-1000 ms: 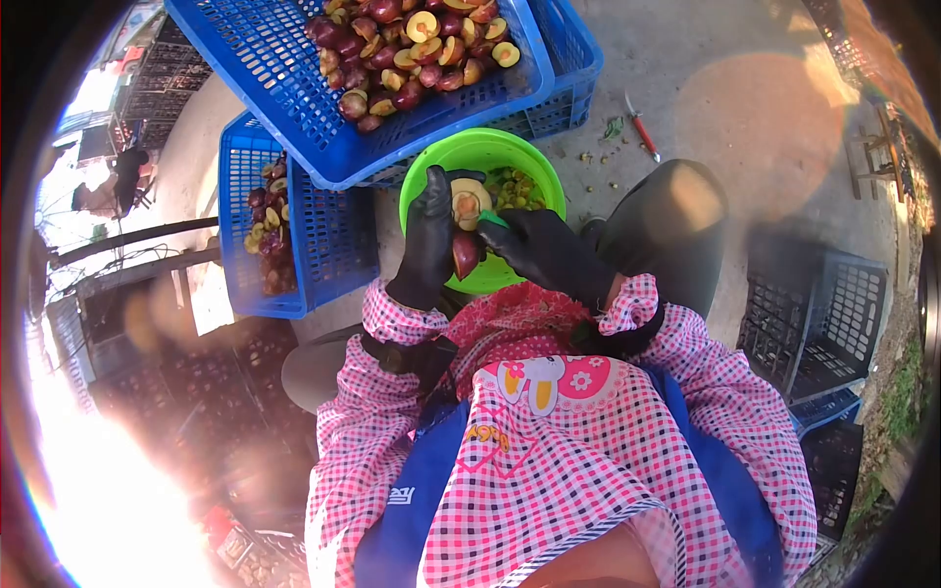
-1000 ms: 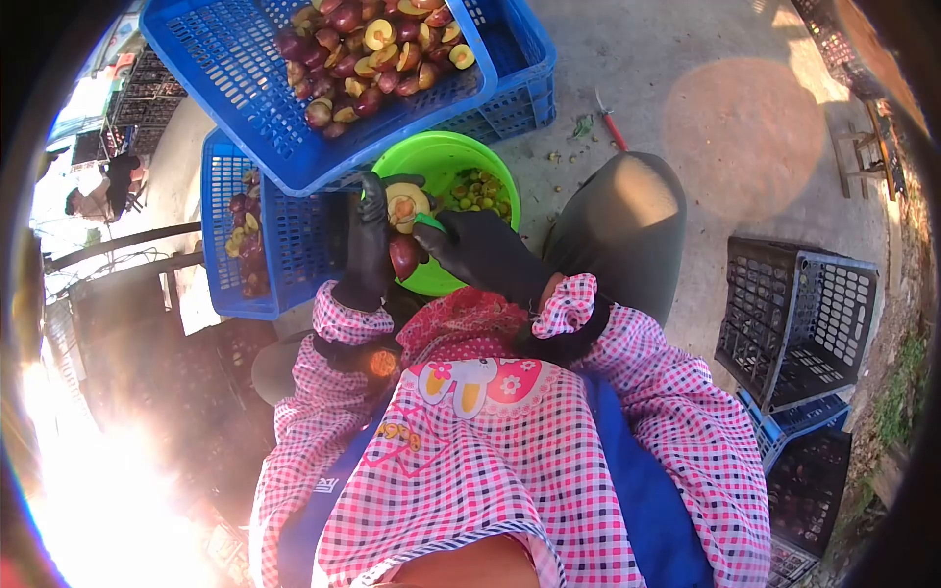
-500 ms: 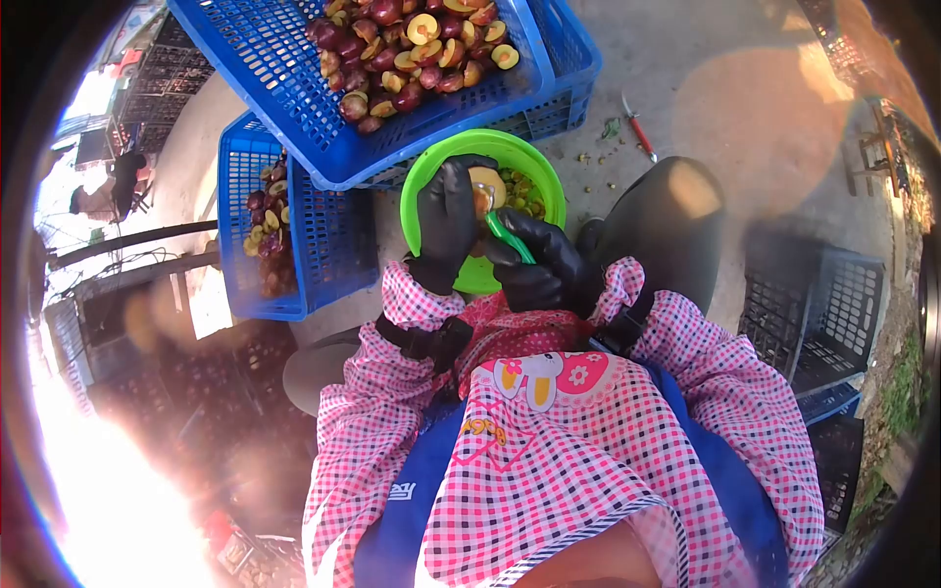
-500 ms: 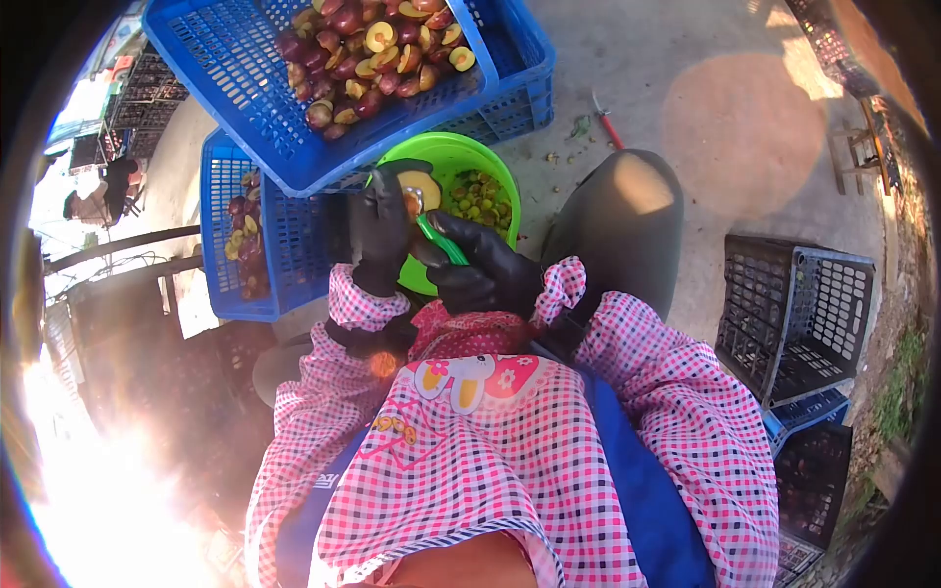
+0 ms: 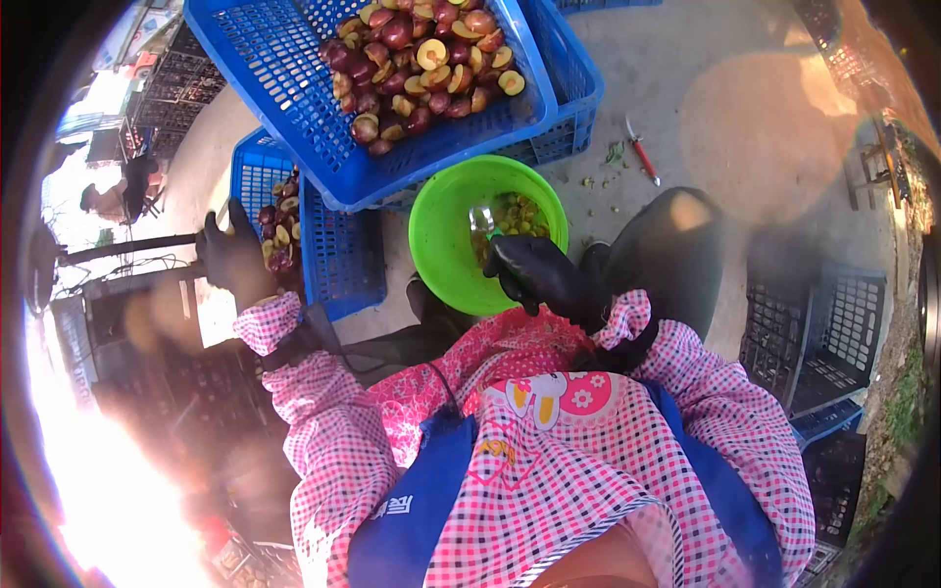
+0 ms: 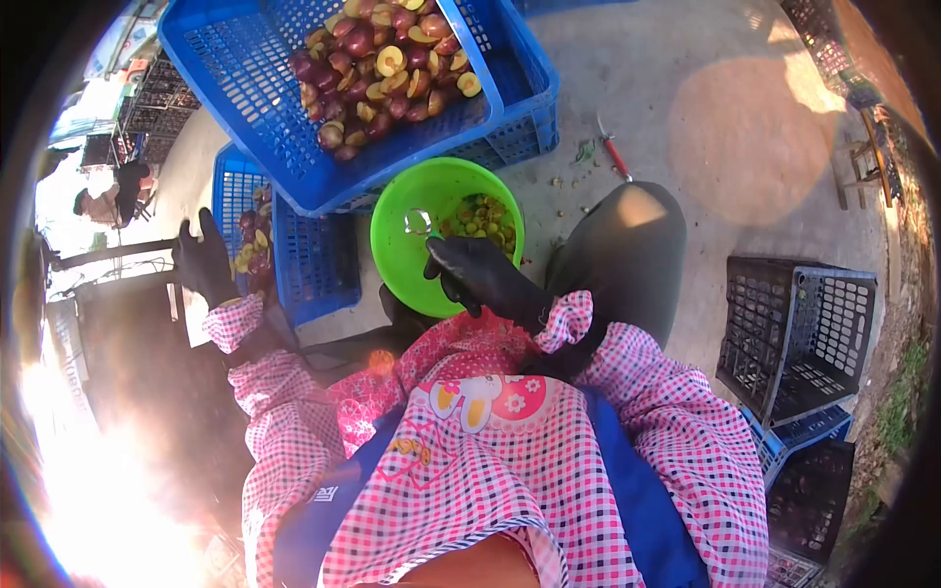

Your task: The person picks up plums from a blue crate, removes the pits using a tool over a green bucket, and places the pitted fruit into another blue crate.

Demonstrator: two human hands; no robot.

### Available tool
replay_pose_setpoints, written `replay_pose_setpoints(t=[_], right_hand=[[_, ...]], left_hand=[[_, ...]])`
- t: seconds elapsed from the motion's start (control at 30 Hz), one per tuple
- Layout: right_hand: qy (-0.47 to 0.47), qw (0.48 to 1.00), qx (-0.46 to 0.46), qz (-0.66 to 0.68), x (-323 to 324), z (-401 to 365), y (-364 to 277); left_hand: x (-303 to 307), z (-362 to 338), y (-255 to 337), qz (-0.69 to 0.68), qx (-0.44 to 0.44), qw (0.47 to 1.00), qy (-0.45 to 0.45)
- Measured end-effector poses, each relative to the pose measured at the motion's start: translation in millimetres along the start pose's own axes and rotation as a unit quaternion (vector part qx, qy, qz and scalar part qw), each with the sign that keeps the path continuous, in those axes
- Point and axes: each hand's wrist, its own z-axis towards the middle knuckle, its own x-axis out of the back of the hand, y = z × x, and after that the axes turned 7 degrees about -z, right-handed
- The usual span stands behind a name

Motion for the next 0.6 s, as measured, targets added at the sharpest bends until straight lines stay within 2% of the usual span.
replay_pose_setpoints(t=[0.07, 0.1, 0.17, 0.2, 0.27, 0.33, 0.37, 0.47, 0.5, 0.53, 0.57, 0.6], right_hand=[[0.013, 1.000, -0.014, -0.008, 0.0, 4.5, -3.0], [0.022, 0.999, -0.032, -0.015, -0.9, 5.6, -3.6], [0.029, 0.999, -0.033, -0.015, -1.2, 8.7, -5.7], [0.036, 0.999, -0.037, -0.010, -1.2, 7.9, -5.2], [0.049, 0.998, -0.024, -0.012, -0.9, 4.7, -13.2], [0.074, 0.993, -0.083, -0.026, -3.4, 2.8, -30.3], [0.072, 0.992, -0.104, -0.011, -1.8, 3.0, -32.5], [0.086, 0.989, -0.116, -0.012, -0.2, 4.9, -31.9], [0.082, 0.990, -0.117, -0.012, -0.3, 4.3, -30.0], [0.112, 0.990, -0.080, -0.026, 0.3, 4.6, -26.3], [0.143, 0.988, -0.043, -0.037, -0.2, 4.3, -22.4], [0.139, 0.989, -0.042, -0.035, -1.5, 4.7, -18.6]], left_hand=[[-23.2, 17.1, 35.6, -0.251, -0.092, 0.963, -0.025], [-47.7, 21.6, 62.7, -0.413, -0.066, 0.899, -0.131], [-86.9, 21.7, 137.2, -0.431, -0.151, 0.871, -0.180], [-106.8, 22.9, 171.4, -0.434, -0.141, 0.846, -0.277], [-209.4, 22.8, 218.3, -0.261, -0.277, 0.875, -0.298], [-217.7, 15.7, 259.8, -0.313, -0.129, 0.876, -0.342], [-217.3, 9.9, 267.7, -0.405, -0.102, 0.844, -0.336], [-196.3, 5.7, 272.4, -0.385, -0.080, 0.852, -0.347], [-183.0, 2.2, 268.7, -0.398, -0.122, 0.859, -0.297], [-158.6, -0.9, 263.3, -0.395, -0.120, 0.861, -0.296], [-128.8, -5.9, 256.0, -0.544, -0.035, 0.764, -0.345], [-103.4, -16.4, 243.9, -0.671, 0.051, 0.635, -0.380]])
